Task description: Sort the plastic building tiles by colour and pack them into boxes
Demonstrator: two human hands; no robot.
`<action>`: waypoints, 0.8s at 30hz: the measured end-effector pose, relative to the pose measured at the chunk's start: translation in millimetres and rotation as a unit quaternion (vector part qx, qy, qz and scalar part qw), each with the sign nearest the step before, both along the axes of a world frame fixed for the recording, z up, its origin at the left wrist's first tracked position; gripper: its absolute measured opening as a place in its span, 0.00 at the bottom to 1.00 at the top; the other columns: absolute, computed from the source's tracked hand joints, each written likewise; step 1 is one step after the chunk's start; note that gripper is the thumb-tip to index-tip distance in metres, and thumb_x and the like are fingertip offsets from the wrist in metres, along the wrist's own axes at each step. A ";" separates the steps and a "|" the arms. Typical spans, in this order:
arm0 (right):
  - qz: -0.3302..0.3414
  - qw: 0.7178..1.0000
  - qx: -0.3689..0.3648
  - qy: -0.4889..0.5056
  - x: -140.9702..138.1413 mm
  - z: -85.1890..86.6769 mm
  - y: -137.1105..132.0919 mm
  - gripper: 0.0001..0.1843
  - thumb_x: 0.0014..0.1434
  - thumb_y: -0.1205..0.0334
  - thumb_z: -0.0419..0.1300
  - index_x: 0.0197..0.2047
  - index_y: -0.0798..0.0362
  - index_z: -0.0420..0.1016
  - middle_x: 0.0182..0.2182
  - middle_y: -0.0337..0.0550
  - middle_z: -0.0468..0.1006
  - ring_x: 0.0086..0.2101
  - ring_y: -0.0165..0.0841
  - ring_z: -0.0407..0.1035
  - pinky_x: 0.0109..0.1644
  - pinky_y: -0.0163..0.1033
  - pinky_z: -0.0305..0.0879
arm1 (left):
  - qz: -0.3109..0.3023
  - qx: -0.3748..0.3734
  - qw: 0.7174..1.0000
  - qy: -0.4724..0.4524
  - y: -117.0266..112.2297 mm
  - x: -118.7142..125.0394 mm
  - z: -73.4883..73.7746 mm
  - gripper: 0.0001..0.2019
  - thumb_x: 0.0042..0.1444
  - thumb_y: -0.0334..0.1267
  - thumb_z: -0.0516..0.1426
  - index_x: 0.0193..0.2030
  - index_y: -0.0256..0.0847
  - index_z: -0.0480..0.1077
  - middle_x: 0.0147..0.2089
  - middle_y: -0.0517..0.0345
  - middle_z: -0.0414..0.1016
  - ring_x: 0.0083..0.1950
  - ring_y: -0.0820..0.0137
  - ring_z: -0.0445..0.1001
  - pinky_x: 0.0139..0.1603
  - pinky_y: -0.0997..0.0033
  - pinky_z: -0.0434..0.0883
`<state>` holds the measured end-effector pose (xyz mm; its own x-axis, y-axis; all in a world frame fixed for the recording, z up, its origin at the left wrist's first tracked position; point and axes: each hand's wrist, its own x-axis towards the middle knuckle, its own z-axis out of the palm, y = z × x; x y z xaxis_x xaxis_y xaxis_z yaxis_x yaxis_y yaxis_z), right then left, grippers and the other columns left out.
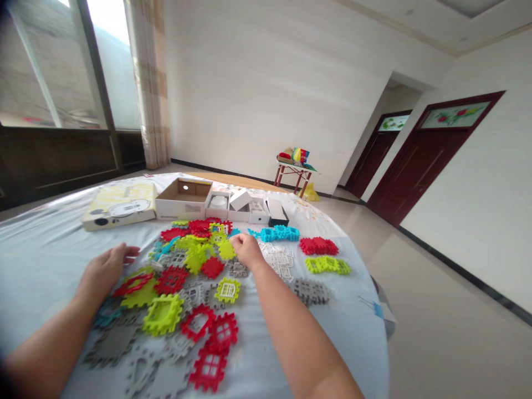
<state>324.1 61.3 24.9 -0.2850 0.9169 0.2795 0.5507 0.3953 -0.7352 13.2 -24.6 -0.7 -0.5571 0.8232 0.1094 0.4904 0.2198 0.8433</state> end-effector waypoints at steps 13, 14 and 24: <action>-0.035 0.972 0.081 -0.218 10.3 -1.1 -21.4 0.21 0.50 0.49 0.58 0.46 0.49 0.72 0.42 0.45 0.75 0.45 0.39 0.66 0.51 0.43 0.59 | 0.001 -0.003 1.000 0.018 3.1 -3.7 -3.3 0.23 0.54 0.47 0.43 0.39 0.35 0.73 0.32 0.53 0.77 0.36 0.64 0.73 0.36 0.70 0.67; -0.031 0.967 0.083 -0.237 9.7 -0.8 -24.7 0.25 0.48 0.46 0.59 0.47 0.49 0.71 0.43 0.46 0.74 0.46 0.40 0.66 0.50 0.44 0.59 | 0.002 -0.007 1.000 0.021 3.8 -4.8 -3.9 0.23 0.54 0.47 0.43 0.39 0.35 0.74 0.31 0.53 0.77 0.36 0.64 0.73 0.36 0.69 0.67; -0.050 0.970 0.104 -0.214 25.8 4.2 -30.2 0.27 0.46 0.51 0.61 0.50 0.47 0.68 0.45 0.44 0.73 0.47 0.39 0.64 0.50 0.44 0.58 | 0.010 -0.044 0.997 0.061 10.4 -14.0 -8.8 0.24 0.55 0.49 0.41 0.41 0.38 0.74 0.32 0.54 0.76 0.38 0.62 0.73 0.39 0.66 0.67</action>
<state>349.9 31.1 29.0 -0.3281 0.8826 0.3368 0.8315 0.4390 -0.3404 -0.8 -14.2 -9.5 -0.5612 0.8210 0.1050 0.5821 0.3013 0.7553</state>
